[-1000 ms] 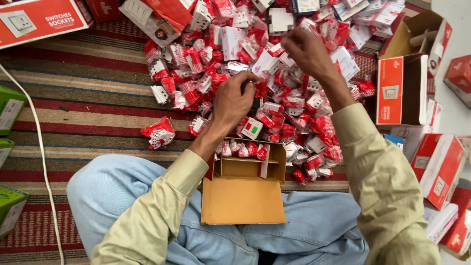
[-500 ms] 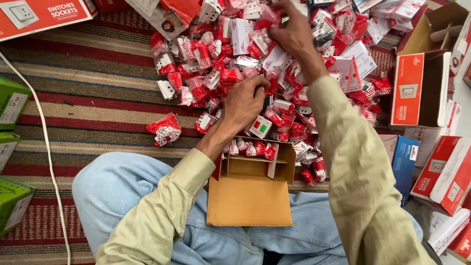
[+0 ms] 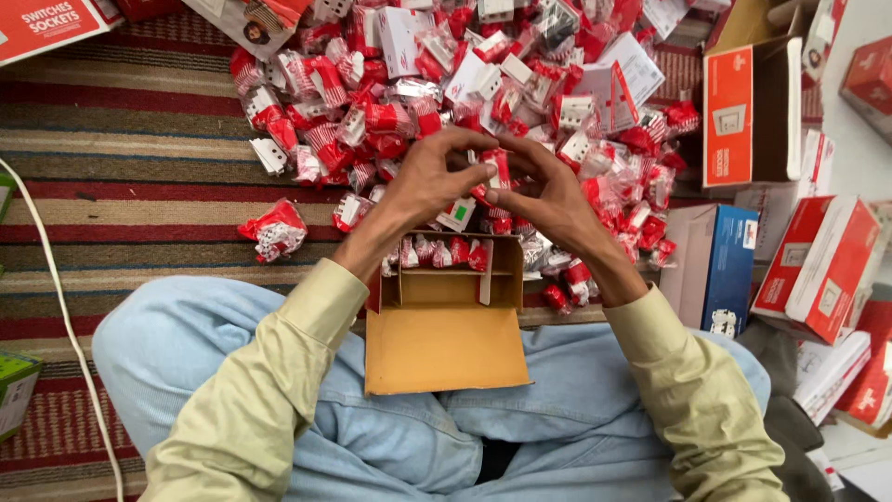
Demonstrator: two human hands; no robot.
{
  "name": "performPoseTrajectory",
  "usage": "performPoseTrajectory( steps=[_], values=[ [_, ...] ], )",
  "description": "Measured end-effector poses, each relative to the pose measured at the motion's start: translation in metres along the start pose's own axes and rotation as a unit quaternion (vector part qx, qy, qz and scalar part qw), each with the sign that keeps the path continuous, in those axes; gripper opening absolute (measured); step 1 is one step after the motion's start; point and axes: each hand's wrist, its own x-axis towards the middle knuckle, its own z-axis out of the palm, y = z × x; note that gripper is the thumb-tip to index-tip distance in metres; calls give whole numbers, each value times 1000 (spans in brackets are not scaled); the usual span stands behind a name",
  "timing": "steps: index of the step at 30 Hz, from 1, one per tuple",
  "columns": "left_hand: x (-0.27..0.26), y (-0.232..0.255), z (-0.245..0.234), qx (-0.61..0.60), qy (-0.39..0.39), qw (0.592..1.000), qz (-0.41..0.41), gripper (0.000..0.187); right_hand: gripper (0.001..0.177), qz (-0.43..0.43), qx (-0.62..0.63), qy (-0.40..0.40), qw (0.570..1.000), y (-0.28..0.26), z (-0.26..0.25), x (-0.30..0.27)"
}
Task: The person places small electrical switches into a cardboard box by hand, taking them from a large pile of packaged components.
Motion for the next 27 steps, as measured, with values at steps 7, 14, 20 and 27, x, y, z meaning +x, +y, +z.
performPoseTrajectory(
  steps=[7,14,20,27],
  values=[
    [0,-14,-4,-67,43,996,-29,40,60,-46,52,-10,998,20,2,6],
    [-1,-12,1,-45,45,997,-38,25,38,-45,65,50,996,20,10,5],
    [9,-5,-1,-12,71,996,-47,38,34,-134,5,131,982,25,-1,30],
    [15,-27,-10,43,102,989,-97,41,41,-215,-177,184,943,43,-22,87]
  ],
)
